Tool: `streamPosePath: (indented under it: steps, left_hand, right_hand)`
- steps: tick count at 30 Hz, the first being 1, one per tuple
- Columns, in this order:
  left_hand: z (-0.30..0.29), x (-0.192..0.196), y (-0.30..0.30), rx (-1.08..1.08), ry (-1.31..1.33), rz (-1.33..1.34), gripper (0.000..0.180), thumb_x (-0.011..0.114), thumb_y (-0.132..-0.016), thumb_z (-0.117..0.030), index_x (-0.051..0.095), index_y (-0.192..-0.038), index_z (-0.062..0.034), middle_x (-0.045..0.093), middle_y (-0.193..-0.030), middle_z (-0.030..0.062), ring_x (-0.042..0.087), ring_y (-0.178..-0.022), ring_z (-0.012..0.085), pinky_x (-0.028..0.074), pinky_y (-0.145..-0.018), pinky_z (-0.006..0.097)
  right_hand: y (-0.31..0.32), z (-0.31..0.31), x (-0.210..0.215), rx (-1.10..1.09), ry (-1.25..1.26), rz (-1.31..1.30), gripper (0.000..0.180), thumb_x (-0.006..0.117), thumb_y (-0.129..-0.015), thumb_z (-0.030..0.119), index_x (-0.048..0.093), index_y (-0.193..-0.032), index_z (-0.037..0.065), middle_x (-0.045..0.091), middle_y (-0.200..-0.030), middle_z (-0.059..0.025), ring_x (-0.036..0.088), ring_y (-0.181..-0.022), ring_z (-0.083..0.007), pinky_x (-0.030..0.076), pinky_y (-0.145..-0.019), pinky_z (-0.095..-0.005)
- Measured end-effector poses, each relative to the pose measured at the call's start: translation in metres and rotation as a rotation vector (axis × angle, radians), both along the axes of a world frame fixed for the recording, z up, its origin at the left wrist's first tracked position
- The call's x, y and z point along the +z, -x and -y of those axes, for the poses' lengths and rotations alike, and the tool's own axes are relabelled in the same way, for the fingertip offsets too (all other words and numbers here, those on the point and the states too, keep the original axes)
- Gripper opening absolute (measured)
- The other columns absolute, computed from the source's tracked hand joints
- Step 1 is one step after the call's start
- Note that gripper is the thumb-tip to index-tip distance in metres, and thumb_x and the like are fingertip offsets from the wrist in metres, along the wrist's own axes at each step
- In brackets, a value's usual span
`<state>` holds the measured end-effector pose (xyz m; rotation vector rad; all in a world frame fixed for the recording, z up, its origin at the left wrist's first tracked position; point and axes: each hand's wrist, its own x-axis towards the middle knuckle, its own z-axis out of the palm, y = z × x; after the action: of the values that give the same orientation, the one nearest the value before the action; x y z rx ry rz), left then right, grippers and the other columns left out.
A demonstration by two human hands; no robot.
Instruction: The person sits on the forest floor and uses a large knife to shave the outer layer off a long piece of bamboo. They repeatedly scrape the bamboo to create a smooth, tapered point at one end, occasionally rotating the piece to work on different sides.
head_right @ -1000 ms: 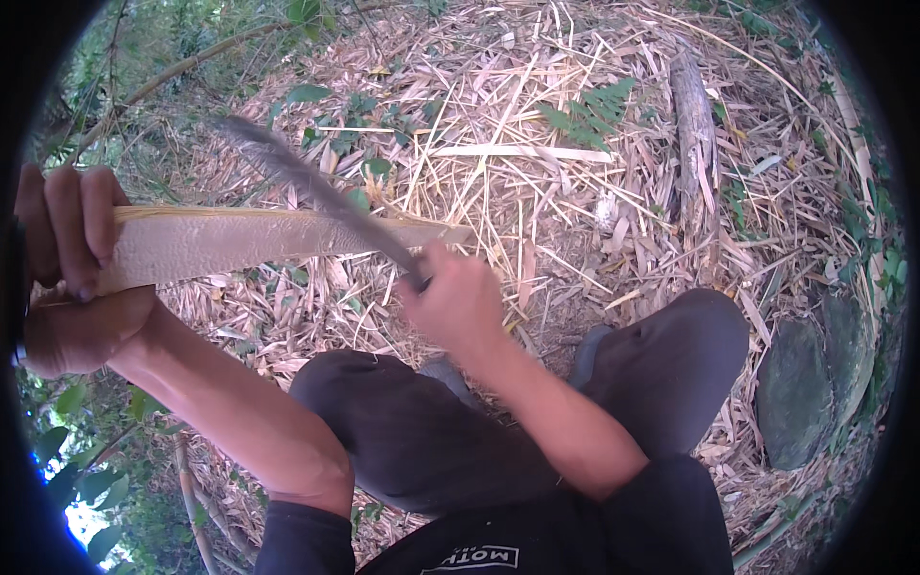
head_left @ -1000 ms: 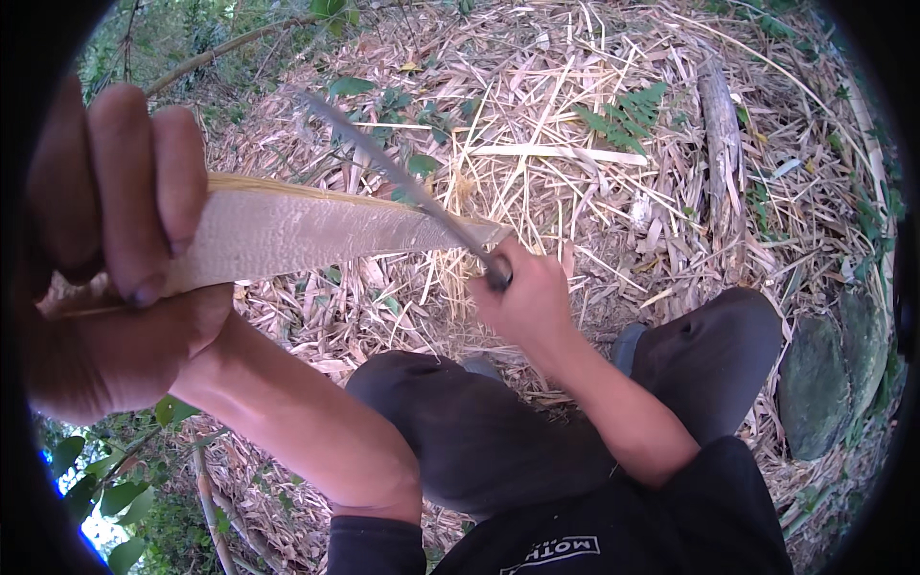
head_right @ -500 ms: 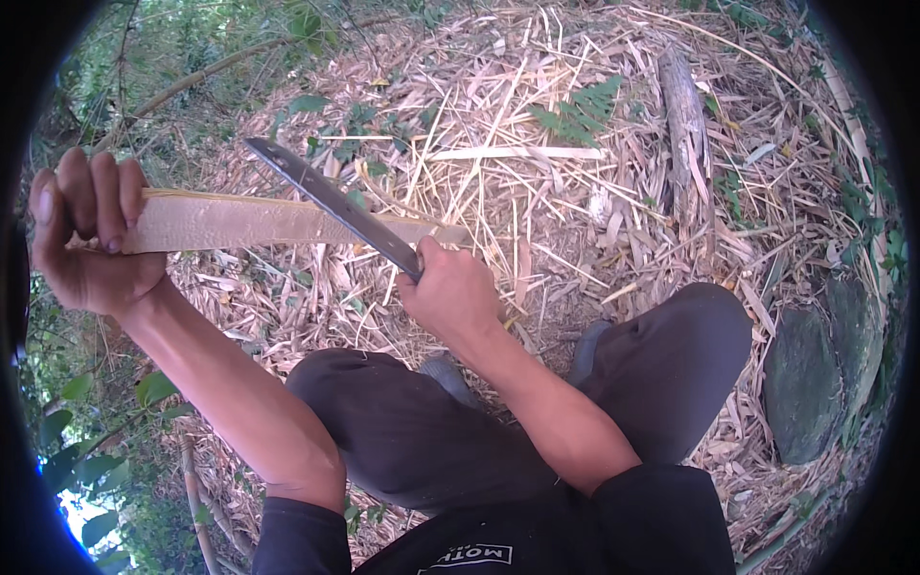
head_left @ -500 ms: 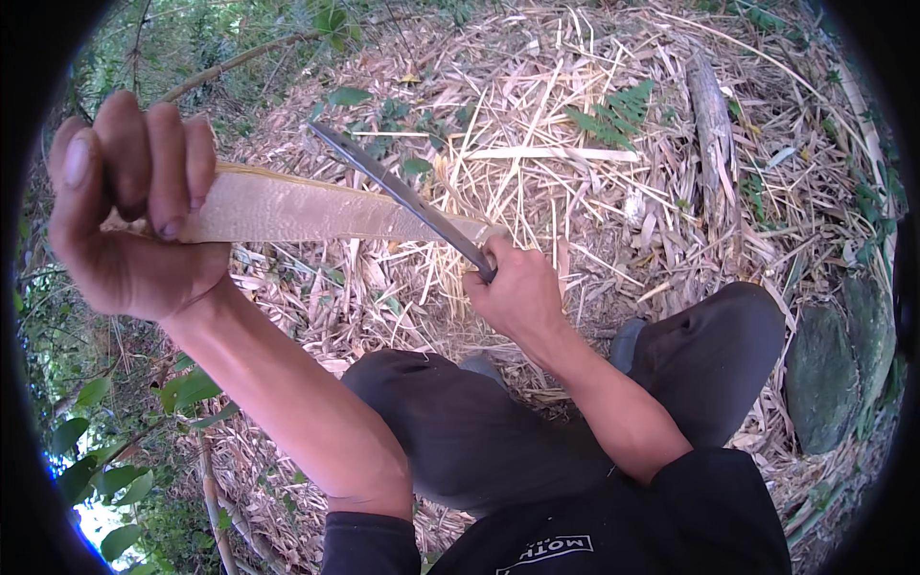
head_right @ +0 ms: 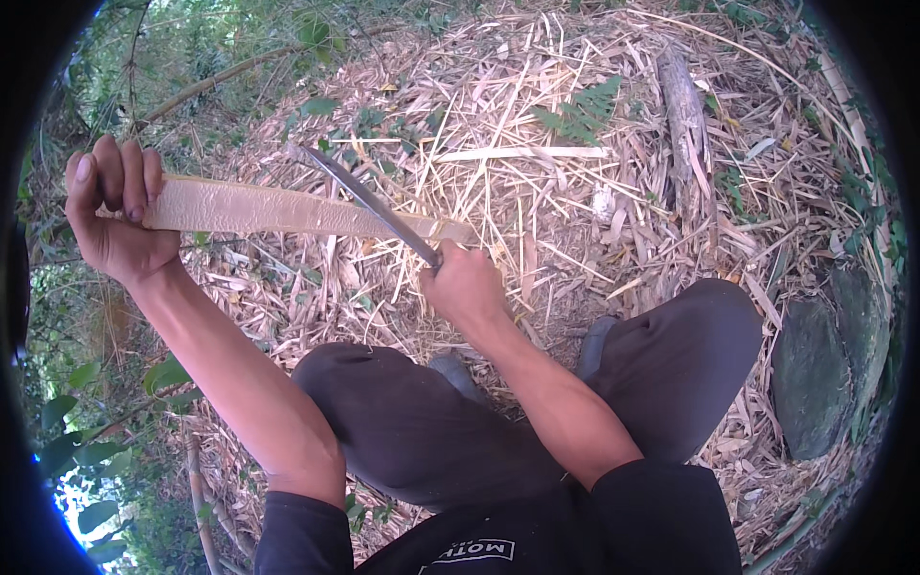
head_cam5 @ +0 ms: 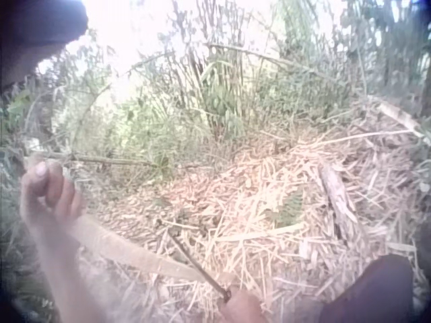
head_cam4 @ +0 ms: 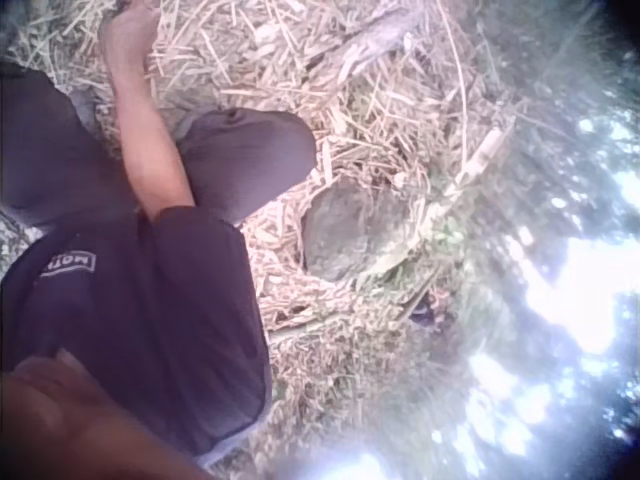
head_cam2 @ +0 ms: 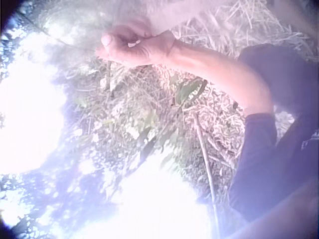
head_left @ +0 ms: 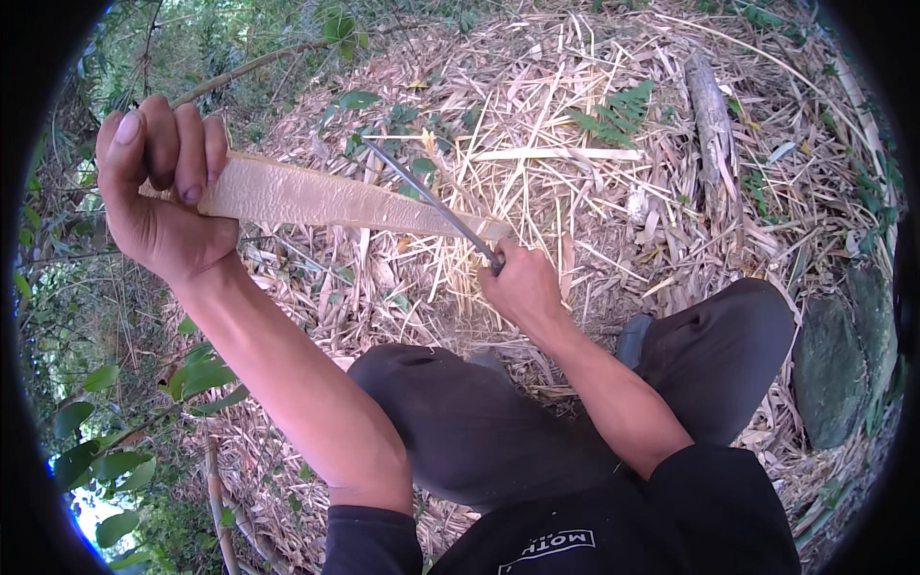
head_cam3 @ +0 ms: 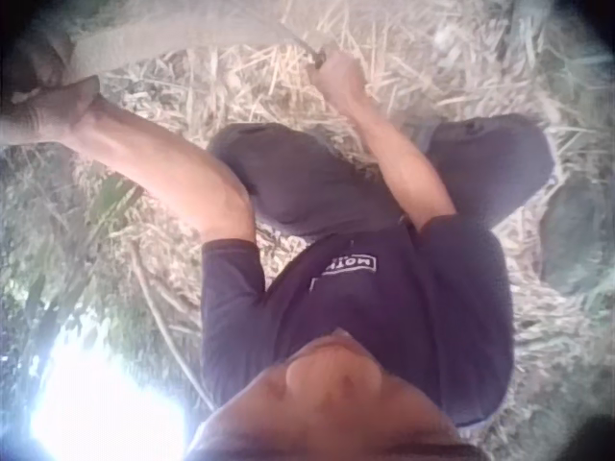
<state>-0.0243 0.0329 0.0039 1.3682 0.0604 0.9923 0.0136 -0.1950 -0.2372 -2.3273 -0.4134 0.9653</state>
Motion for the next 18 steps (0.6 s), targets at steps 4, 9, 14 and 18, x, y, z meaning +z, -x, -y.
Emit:
streamPosePath:
  steps: [4, 9, 14, 18]
  left_hand:
    - [-0.003, -0.003, 0.004, -0.148, 0.002, 0.011, 0.037, 0.059, -0.089, -0.019, 0.032, -0.064, -0.0181, 0.030, -0.053, -0.0053, 0.029, -0.040, 0.0050, 0.026, -0.038, 0.022]
    - [-0.006, -0.009, 0.011, -0.088, -0.024, 0.020, 0.037, 0.058, -0.090, -0.017, 0.032, -0.065, -0.0180, 0.029, -0.054, -0.0048, 0.028, -0.041, 0.0056, 0.027, -0.039, 0.023]
    - [-0.002, -0.006, 0.006, -0.098, -0.022, 0.011, 0.037, 0.058, -0.090, -0.015, 0.031, -0.064, -0.0169, 0.028, -0.056, -0.0039, 0.028, -0.042, 0.0062, 0.028, -0.042, 0.023]
    - [-0.008, -0.006, 0.006, -0.178, -0.069, 0.023, 0.038, 0.060, -0.089, -0.018, 0.031, -0.065, -0.0171, 0.030, -0.055, -0.0029, 0.031, -0.042, 0.0073, 0.029, -0.041, 0.023]
  right_hand:
    - [-0.001, 0.061, -0.117, -0.082, 0.189, 0.005, 0.030, 0.066, -0.079, 0.022, 0.069, -0.095, -0.004, 0.069, -0.089, -0.0272, 0.069, -0.085, -0.0402, 0.055, -0.080, -0.0463]
    - [-0.002, 0.037, -0.062, -0.052, 0.302, -0.067, 0.031, 0.066, -0.083, 0.022, 0.071, -0.099, -0.003, 0.071, -0.097, -0.0251, 0.069, -0.094, -0.0404, 0.055, -0.084, -0.0469]
    - [0.014, 0.000, -0.002, -0.017, -0.061, 0.071, 0.036, 0.069, -0.079, 0.025, 0.067, -0.095, -0.007, 0.069, -0.088, -0.0271, 0.068, -0.084, -0.0417, 0.054, -0.079, -0.0483]
    - [0.002, 0.077, -0.114, -0.150, 0.216, -0.096, 0.042, 0.071, -0.075, 0.027, 0.068, -0.102, -0.005, 0.068, -0.096, -0.0305, 0.068, -0.094, -0.0409, 0.054, -0.085, -0.0449]
